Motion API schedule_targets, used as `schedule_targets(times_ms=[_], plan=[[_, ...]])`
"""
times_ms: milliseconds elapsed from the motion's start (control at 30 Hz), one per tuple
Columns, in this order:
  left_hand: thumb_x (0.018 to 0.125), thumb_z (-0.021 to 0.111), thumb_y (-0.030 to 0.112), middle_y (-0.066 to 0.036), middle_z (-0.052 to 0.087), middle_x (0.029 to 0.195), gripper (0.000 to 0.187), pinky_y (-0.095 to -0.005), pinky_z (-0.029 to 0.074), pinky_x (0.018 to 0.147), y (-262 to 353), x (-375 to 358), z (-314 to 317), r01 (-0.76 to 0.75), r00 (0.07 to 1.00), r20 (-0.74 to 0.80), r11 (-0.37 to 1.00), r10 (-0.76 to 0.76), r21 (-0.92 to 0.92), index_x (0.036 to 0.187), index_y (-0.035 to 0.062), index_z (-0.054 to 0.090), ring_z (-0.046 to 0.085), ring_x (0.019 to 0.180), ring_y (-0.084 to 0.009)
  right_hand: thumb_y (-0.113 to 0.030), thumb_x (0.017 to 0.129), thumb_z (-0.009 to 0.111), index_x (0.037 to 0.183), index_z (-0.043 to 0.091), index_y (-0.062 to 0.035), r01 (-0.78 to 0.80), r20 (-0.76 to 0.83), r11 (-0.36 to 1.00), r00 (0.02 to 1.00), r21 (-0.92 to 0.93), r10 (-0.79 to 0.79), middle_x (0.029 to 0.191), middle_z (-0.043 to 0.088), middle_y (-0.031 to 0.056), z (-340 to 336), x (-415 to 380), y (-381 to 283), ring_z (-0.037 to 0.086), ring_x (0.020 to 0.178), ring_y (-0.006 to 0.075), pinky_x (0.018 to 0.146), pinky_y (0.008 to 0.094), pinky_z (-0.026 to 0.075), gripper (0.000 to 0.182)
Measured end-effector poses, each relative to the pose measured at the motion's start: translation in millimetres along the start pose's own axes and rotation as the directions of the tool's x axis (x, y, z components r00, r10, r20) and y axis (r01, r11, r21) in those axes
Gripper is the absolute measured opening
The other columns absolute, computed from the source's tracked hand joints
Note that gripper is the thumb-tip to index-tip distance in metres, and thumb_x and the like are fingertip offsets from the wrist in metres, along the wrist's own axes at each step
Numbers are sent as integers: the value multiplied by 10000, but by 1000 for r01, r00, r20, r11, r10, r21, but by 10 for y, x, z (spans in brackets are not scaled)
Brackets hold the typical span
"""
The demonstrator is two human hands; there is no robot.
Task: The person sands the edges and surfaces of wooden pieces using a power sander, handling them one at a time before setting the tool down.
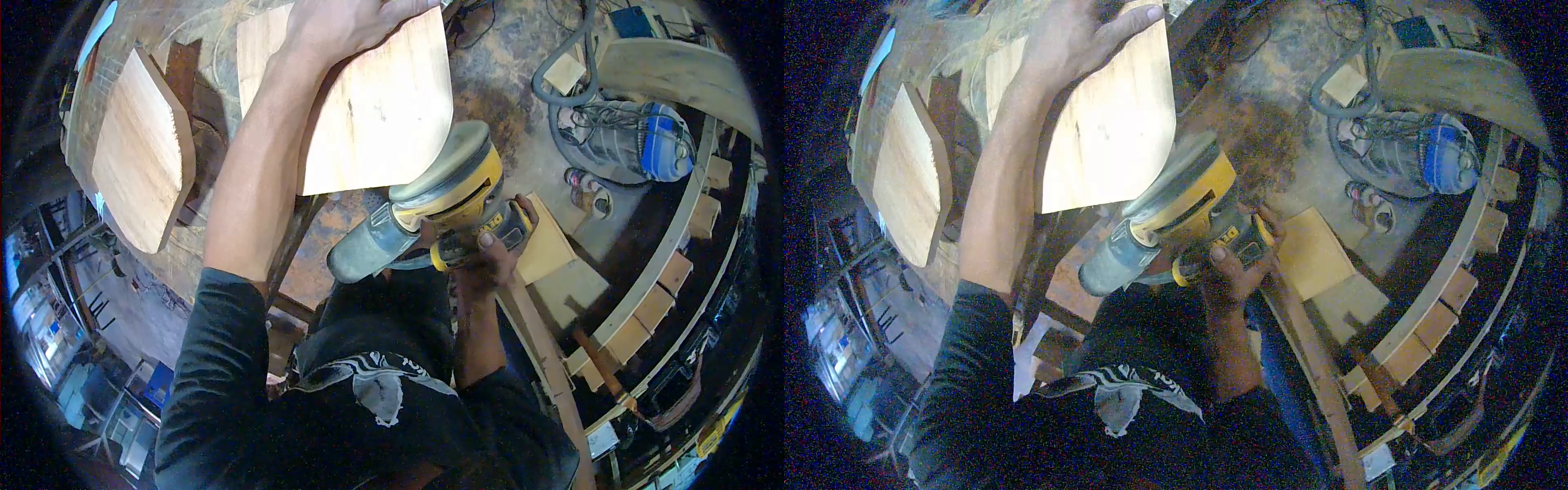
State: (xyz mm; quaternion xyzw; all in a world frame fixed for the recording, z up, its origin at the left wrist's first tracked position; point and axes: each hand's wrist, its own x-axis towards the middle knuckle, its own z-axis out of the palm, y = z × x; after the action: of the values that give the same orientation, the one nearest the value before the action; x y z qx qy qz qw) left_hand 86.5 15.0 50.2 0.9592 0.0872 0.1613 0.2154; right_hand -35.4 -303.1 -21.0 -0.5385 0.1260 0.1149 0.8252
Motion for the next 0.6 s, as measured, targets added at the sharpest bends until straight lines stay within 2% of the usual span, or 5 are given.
schedule_targets(times_ms=[200,267,400,467,600], plan=[[914,715,463,-197,661,877,456,-477,517,750,-7,-21,15,-81,995,-53,997,81,-3,912,8,693,653,854,-404,-283,682,896,1423,376,-91,50,-5,997,999,-51,-50,1261,573,166,116,19,-150,606,1122,295,977,455,539,925],[914,716,461,-199,663,879,454,-480,517,751,-13,-27,10,-83,994,-77,997,83,-6,908,7,692,654,856,-406,-229,719,719,1443,365,-67,82,19,990,997,-111,-80,1213,520,169,122,19,-134,621,1079,316,962,455,562,822],[916,708,473,-206,666,871,470,-485,516,755,-8,-32,30,-40,997,-60,999,40,5,899,4,692,655,852,-412,-210,729,711,1450,359,-66,82,-21,982,996,-172,-87,1211,523,168,225,-76,-218,621,1083,320,956,457,566,815],[918,703,482,-210,667,866,478,-487,516,756,-12,-35,21,-48,996,-77,999,48,1,897,4,692,656,850,-415,-190,736,701,1458,350,-66,-35,-83,991,996,-131,24,1210,526,178,357,-90,-343,625,1073,327,935,461,580,813],[923,689,500,-220,666,854,498,-487,515,756,-6,-34,18,-8,999,-35,1000,7,-19,894,3,687,654,844,-421,-194,732,703,1459,347,-66,70,-33,994,997,-83,-73,1188,543,194,237,44,-266,640,1045,333,896,459,597,820]])
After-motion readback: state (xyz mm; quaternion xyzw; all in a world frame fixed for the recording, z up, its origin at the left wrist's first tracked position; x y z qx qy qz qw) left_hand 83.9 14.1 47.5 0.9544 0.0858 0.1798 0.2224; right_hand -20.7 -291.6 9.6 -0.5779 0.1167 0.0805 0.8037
